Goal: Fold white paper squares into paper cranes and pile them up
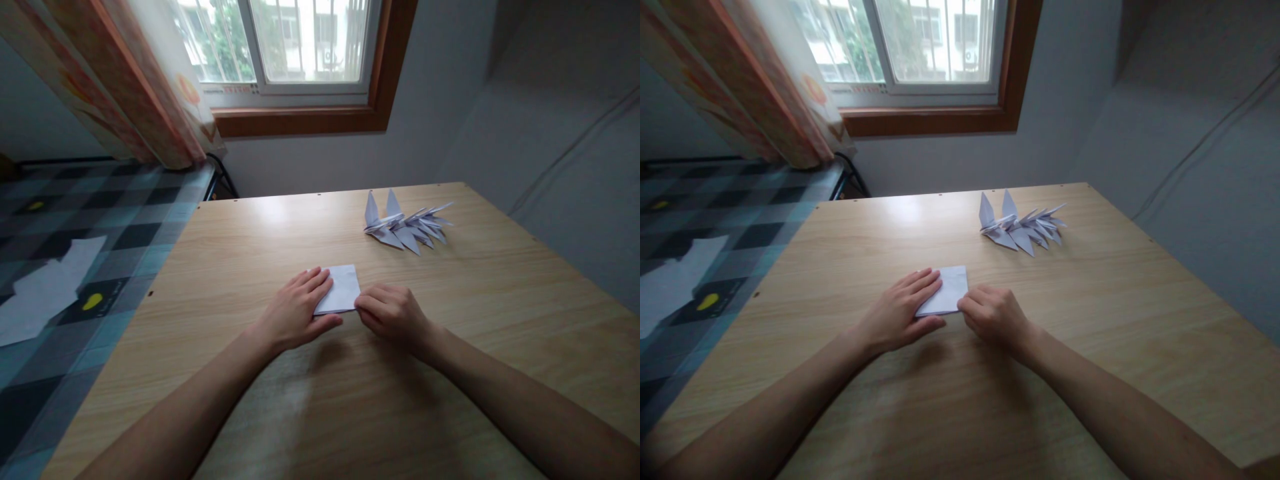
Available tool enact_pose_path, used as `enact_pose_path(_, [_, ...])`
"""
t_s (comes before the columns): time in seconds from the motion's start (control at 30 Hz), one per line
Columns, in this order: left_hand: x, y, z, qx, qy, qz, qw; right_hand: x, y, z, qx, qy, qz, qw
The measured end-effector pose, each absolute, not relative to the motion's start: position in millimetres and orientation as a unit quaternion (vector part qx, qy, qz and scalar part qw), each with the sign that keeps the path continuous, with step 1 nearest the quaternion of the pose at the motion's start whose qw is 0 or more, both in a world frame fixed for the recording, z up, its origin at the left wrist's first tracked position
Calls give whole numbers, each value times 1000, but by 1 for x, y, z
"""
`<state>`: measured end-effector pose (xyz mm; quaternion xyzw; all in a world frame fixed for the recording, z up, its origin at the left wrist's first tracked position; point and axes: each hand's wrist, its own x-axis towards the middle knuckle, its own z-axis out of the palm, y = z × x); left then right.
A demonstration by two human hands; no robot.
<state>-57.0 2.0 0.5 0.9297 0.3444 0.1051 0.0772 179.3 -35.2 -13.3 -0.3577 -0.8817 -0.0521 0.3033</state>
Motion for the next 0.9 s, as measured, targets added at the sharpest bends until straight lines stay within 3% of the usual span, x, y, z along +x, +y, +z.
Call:
enact_pose_path(0.17, [-57,1,2,928,346,113,79,170,-37,-15,-397,-813,74,419])
enact_pose_path(0.5, [-56,-1,-3,879,410,243,8,161,-47,-14,-396,-759,-22,516])
enact_pose_path(0.9, [-54,-6,-2,892,332,295,-84,157,-32,-22,-377,-887,7,267])
